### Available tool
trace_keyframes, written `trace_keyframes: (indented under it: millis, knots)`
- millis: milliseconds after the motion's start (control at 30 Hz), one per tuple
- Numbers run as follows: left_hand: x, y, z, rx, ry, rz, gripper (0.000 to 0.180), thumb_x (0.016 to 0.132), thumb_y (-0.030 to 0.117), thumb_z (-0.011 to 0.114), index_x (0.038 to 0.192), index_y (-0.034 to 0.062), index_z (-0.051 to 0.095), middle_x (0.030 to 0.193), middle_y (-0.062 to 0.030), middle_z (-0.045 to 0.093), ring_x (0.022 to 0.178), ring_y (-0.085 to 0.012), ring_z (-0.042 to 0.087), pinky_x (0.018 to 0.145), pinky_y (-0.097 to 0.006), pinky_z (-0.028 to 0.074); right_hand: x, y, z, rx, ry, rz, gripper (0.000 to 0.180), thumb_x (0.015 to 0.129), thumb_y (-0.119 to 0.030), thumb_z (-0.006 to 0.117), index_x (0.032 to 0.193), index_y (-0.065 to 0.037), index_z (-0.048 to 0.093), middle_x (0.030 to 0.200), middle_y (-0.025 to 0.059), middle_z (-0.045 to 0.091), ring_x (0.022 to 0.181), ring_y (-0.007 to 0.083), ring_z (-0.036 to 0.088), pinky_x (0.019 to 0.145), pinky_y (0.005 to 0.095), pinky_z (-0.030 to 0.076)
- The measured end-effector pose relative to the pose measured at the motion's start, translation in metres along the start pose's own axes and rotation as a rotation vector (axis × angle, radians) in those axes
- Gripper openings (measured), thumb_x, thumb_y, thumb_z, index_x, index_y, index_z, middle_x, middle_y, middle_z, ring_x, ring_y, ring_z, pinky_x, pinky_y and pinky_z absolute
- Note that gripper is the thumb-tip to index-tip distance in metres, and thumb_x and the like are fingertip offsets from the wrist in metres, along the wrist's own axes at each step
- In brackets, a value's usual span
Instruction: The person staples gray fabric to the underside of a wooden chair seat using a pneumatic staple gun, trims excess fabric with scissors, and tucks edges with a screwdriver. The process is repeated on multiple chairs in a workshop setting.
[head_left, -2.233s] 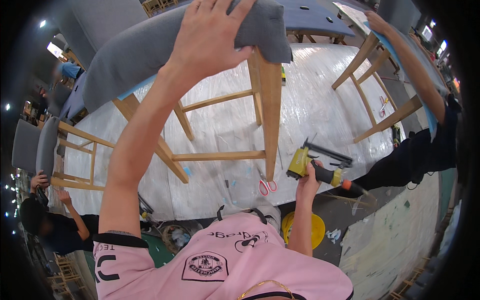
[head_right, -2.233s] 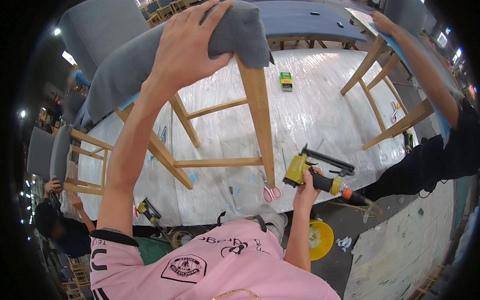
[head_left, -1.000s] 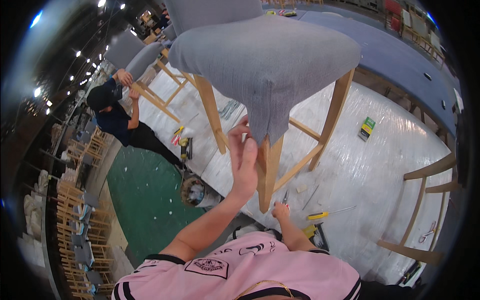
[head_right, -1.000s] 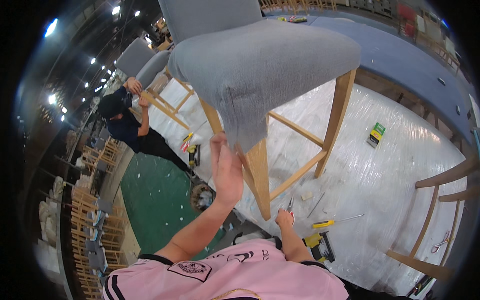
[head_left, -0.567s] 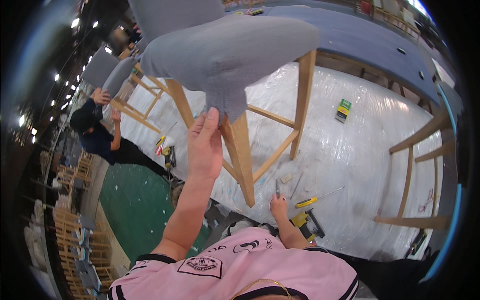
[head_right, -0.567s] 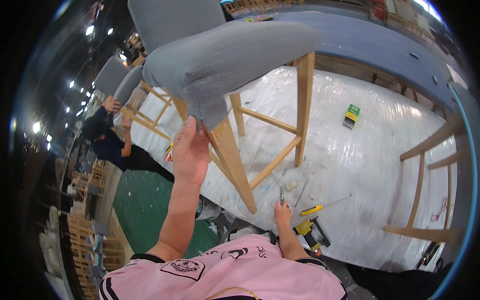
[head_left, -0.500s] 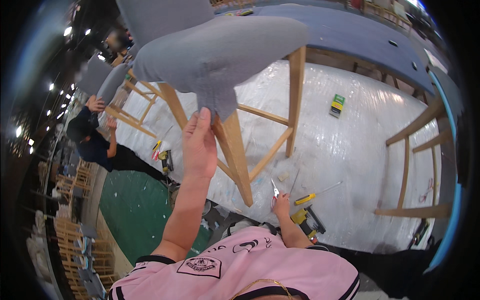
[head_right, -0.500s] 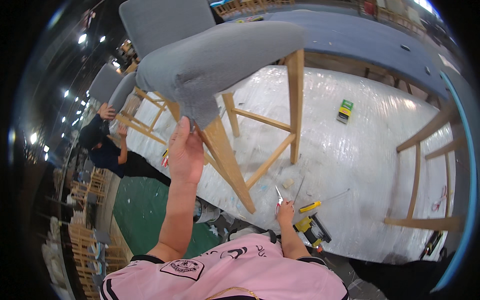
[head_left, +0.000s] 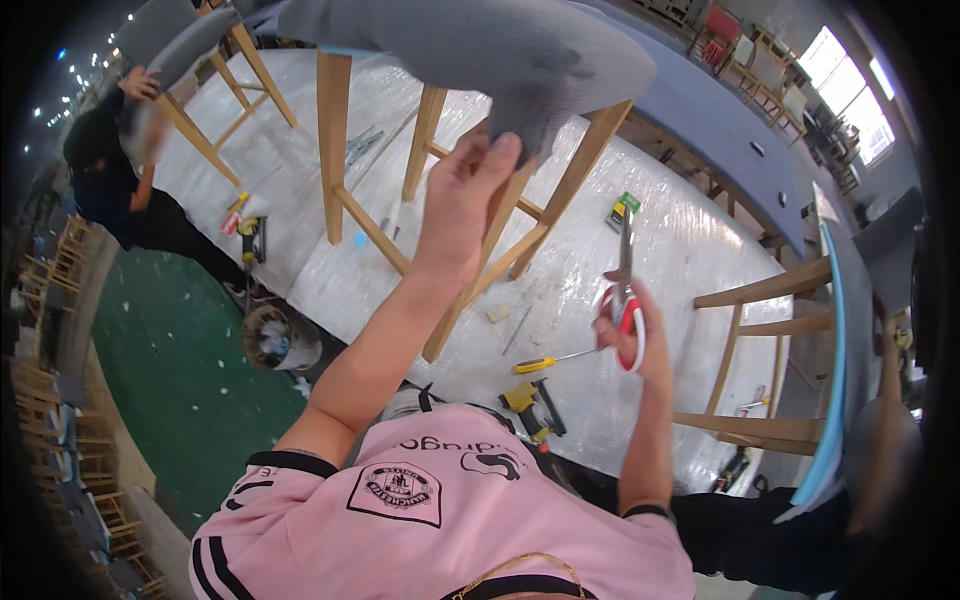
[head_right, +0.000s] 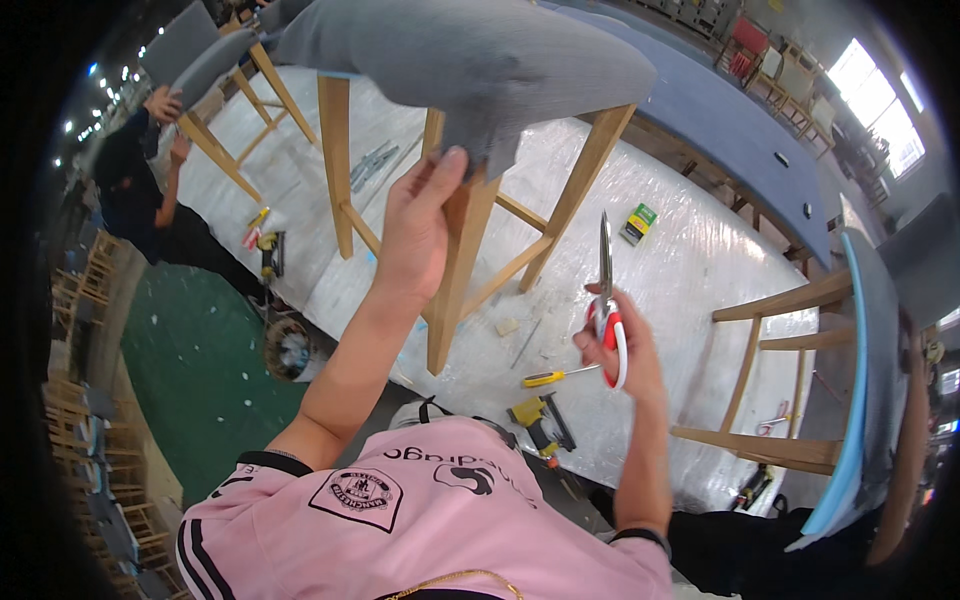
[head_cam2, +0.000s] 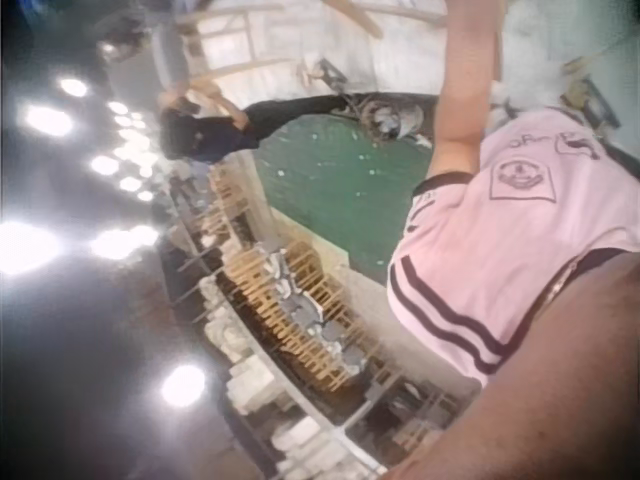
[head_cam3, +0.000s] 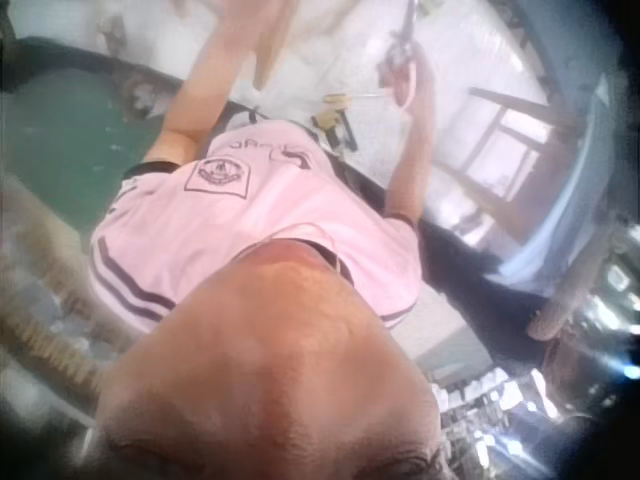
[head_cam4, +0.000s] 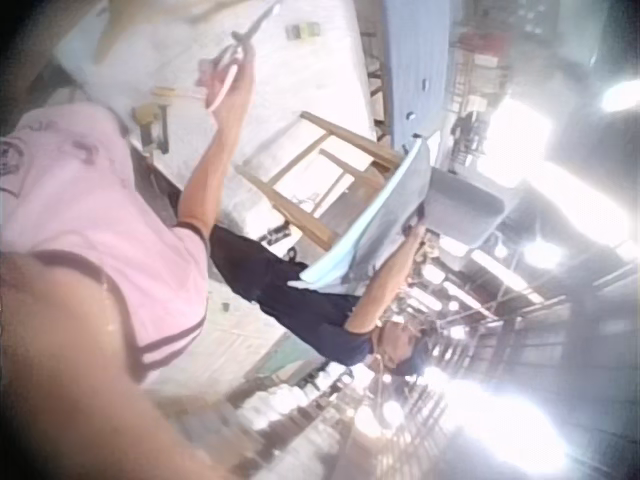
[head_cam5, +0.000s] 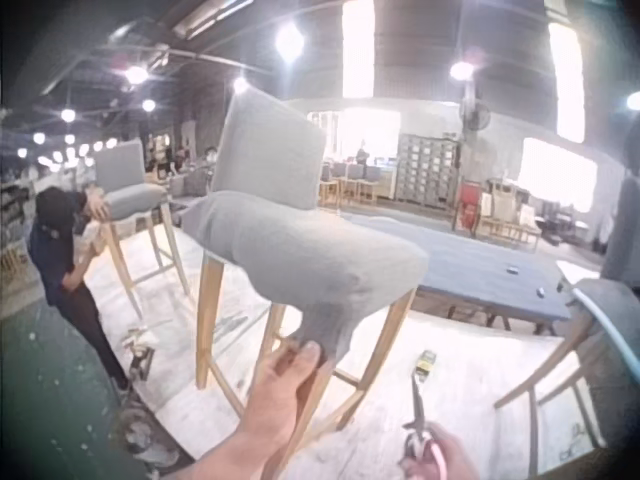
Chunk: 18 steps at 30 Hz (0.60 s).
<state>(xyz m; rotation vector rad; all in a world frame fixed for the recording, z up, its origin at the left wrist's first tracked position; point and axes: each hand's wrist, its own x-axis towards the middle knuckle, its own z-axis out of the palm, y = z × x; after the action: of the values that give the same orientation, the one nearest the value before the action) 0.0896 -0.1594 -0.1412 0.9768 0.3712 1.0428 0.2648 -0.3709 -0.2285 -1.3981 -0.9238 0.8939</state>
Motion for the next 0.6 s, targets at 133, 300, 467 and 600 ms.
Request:
trace_keyframes:
  millis: [133,300,467,600]
  knots:
    - [0.013,-0.010,-0.016,0.057,-0.050,0.038,0.029,0.097,0.032,0.075,0.096,0.0041,0.070,0.100,-0.0008,0.062,0.087,-0.0067,0.055,0.083,-0.023,0.043,0.031,-0.101,-0.004,-0.457,-0.296,-0.120,0.077,0.083,-0.067,0.076,0.122,-0.003,0.057,0.074,-0.0005,0.052,0.063,0.0085,0.053,0.055,0.0250,0.042]
    - [0.017,-0.012,-0.021,0.099,-0.042,0.082,0.034,0.097,0.037,0.074,0.092,0.0035,0.071,0.115,-0.0081,0.061,0.101,-0.0107,0.058,0.089,-0.026,0.043,0.055,-0.170,0.011,-0.997,-0.431,-0.179,0.085,0.088,-0.084,0.052,0.119,-0.006,0.062,0.064,0.0023,0.046,0.061,0.0182,0.050,0.061,0.0362,0.038]
    - [0.016,-0.012,-0.018,0.140,-0.047,0.112,0.036,0.098,0.037,0.072,0.095,0.0016,0.072,0.138,-0.0175,0.054,0.122,-0.0189,0.060,0.101,-0.031,0.045,0.058,-0.196,0.022,-1.135,-0.395,-0.099,0.087,0.089,-0.084,0.051,0.119,-0.004,0.065,0.065,0.0051,0.048,0.064,0.0188,0.053,0.062,0.0367,0.038]
    - [0.011,-0.007,-0.017,0.127,-0.069,0.108,0.036,0.098,0.036,0.071,0.097,0.0001,0.071,0.145,-0.0185,0.048,0.119,-0.0187,0.060,0.101,-0.033,0.046,0.062,-0.202,0.030,-1.148,-0.395,-0.094,0.086,0.090,-0.083,0.051,0.119,-0.003,0.066,0.066,0.0061,0.049,0.065,0.0193,0.054,0.062,0.0372,0.039]
